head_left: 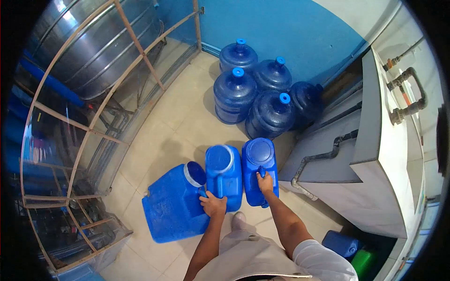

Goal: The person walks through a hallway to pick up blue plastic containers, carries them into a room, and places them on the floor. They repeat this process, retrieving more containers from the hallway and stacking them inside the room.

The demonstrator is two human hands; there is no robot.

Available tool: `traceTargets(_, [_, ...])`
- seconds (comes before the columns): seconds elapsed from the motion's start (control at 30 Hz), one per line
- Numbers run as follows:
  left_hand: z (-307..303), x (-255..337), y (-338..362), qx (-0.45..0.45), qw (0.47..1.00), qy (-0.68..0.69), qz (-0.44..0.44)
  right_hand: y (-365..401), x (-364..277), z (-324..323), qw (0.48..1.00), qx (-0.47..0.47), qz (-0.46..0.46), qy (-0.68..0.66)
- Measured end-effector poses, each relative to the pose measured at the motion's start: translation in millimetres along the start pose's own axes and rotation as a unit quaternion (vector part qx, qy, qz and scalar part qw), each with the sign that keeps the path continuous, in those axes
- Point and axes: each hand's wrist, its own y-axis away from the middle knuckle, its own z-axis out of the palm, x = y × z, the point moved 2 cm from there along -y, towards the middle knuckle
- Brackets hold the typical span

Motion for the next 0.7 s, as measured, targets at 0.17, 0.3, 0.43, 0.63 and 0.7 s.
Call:
traceTargets(0.17, [-37, 34, -10, 0.018, 0.989, 0.124, 0.074, -42, 49, 6, 0.995, 0.029, -0.078, -0.064])
traceTargets(0.3, [-22, -5, -61, 0.01, 0.983, 0.172, 0.058, -38, 33, -35, 0.984, -0.08, 0.046, -0.15])
traceTargets(0.43, [-13, -31, -82, 0.02, 0.96, 0.221, 0.17, -35, 31, -46, 0.983, -0.126, 0.074, -0.111])
traceTargets(0.63, [30, -77, -107, -0.009, 0.95, 0.227, 0.213, -1, -10, -71, 0.975, -0.056, 0.058, 0.205])
traceTargets(0.7, [26, -87, -101, -0.009, 0.962, 0.16, 0.222, 23, -20, -91, 0.986, -0.002, -0.022, 0.164])
